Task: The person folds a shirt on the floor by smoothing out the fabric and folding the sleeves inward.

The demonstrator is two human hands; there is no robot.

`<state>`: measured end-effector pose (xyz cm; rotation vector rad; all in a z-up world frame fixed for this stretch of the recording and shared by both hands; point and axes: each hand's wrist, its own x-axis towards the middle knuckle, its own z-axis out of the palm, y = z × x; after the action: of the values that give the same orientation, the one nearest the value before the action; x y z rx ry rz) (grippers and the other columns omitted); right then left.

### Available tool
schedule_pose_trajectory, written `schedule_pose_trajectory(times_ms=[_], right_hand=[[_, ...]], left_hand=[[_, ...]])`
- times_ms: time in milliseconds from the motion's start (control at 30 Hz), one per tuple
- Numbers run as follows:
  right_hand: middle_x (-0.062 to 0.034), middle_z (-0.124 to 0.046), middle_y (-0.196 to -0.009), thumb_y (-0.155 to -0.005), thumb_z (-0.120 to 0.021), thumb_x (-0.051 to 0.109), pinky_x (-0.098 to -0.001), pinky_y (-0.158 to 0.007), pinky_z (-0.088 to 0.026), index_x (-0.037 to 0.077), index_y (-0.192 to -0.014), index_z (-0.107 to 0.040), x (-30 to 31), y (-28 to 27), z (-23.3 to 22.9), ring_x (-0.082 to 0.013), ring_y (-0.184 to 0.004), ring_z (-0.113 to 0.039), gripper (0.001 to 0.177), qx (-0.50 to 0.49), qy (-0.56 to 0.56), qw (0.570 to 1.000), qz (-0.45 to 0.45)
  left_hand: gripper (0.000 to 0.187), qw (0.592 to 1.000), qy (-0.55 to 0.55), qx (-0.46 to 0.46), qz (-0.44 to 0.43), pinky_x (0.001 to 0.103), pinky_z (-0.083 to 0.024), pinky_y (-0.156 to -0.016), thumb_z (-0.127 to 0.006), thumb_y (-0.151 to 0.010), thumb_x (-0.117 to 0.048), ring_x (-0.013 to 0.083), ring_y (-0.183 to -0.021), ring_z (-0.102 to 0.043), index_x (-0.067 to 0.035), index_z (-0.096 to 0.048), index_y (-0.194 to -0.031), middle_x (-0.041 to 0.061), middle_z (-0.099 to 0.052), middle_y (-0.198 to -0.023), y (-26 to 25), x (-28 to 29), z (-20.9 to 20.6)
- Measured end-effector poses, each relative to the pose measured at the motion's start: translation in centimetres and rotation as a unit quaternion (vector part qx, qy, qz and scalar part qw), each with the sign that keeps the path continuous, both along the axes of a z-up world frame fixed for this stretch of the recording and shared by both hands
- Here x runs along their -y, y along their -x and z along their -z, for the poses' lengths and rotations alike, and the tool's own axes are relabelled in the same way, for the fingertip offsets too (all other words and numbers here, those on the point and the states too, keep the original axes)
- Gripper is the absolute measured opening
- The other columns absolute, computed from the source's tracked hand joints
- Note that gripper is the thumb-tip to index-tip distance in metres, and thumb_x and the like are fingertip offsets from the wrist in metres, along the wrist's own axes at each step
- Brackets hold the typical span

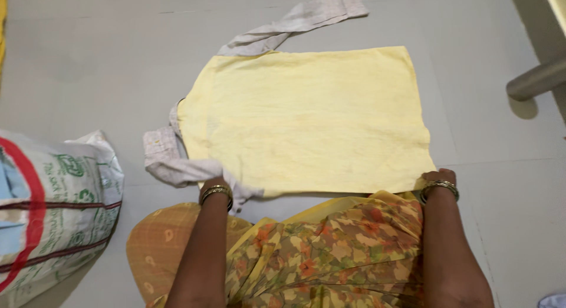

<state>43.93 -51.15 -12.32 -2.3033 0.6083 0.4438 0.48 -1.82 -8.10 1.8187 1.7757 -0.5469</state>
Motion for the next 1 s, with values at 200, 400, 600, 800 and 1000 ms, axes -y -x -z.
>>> schedule_pose_trajectory(times_ms=[200, 400, 600, 800, 1000], right_hand=[[-0.0260, -0.065, -0.131, -0.091, -0.064, 0.005, -0.0490, -0.092, -0.057, 0.003, -0.139, -0.055, 1.0, 0.8, -0.9, -0.0381, -0.113, -0.068, 0.049, -0.013, 0.058, 0.998, 0.013], [-0.0227, -0.062, -0.130, -0.091, -0.065, 0.006, -0.0447, -0.090, -0.058, 0.009, -0.141, -0.049, 0.2, 2.0, -2.6, -0.0342, -0.113, -0.067, 0.052, 0.050, 0.021, 0.997, 0.053], [-0.0179, -0.065, -0.129, -0.092, -0.059, -0.004, -0.0424, -0.085, -0.062, 0.011, -0.136, -0.055, -2.4, 0.9, -4.0, -0.0290, -0.113, -0.069, 0.046, 0.036, -0.479, 0.843, 0.240], [-0.0111, -0.063, -0.123, -0.099, -0.061, -0.005, -0.0330, -0.090, -0.059, 0.006, -0.135, -0.063, -4.2, -2.7, -1.1, -0.0222, -0.111, -0.063, 0.037, 0.059, -0.636, 0.734, 0.230], [-0.0141, -0.066, -0.120, -0.094, -0.055, -0.012, -0.0341, -0.095, -0.060, 0.000, -0.124, -0.061, -7.2, -3.9, -1.1, -0.0257, -0.113, -0.069, 0.033, 0.075, -0.660, 0.738, 0.122]], left_hand=[[0.046, 0.990, 0.087, -0.065, 0.093, 0.044, -0.052, -0.093, -0.067, -0.089, -0.032, 0.0348, -0.108, -0.066, -0.002, -0.069, -0.124, 0.021, -0.068, -0.122, 1.3, -1.0, 1.5], [0.048, 0.987, 0.077, -0.035, 0.139, 0.045, -0.050, -0.098, -0.067, -0.088, -0.032, 0.0374, -0.114, -0.065, -0.002, -0.069, -0.125, 0.023, -0.067, -0.127, 2.8, -2.3, -0.8], [0.049, 0.986, -0.026, 0.088, 0.140, 0.046, -0.049, -0.104, -0.068, -0.087, -0.032, 0.0399, -0.120, -0.064, -0.003, -0.069, -0.127, 0.024, -0.066, -0.132, 2.8, -4.9, -4.2], [0.048, 0.977, -0.129, 0.156, 0.064, 0.045, -0.053, -0.095, -0.073, -0.089, -0.032, 0.0375, -0.107, -0.069, -0.001, -0.070, -0.126, 0.025, -0.073, -0.120, 0.3, -7.3, -7.0], [0.034, 0.880, -0.068, 0.443, -0.155, 0.037, -0.058, -0.074, -0.066, -0.093, -0.006, 0.0214, -0.085, -0.070, -0.001, -0.066, -0.126, 0.014, -0.073, -0.110, -3.6, -7.4, -5.6]])
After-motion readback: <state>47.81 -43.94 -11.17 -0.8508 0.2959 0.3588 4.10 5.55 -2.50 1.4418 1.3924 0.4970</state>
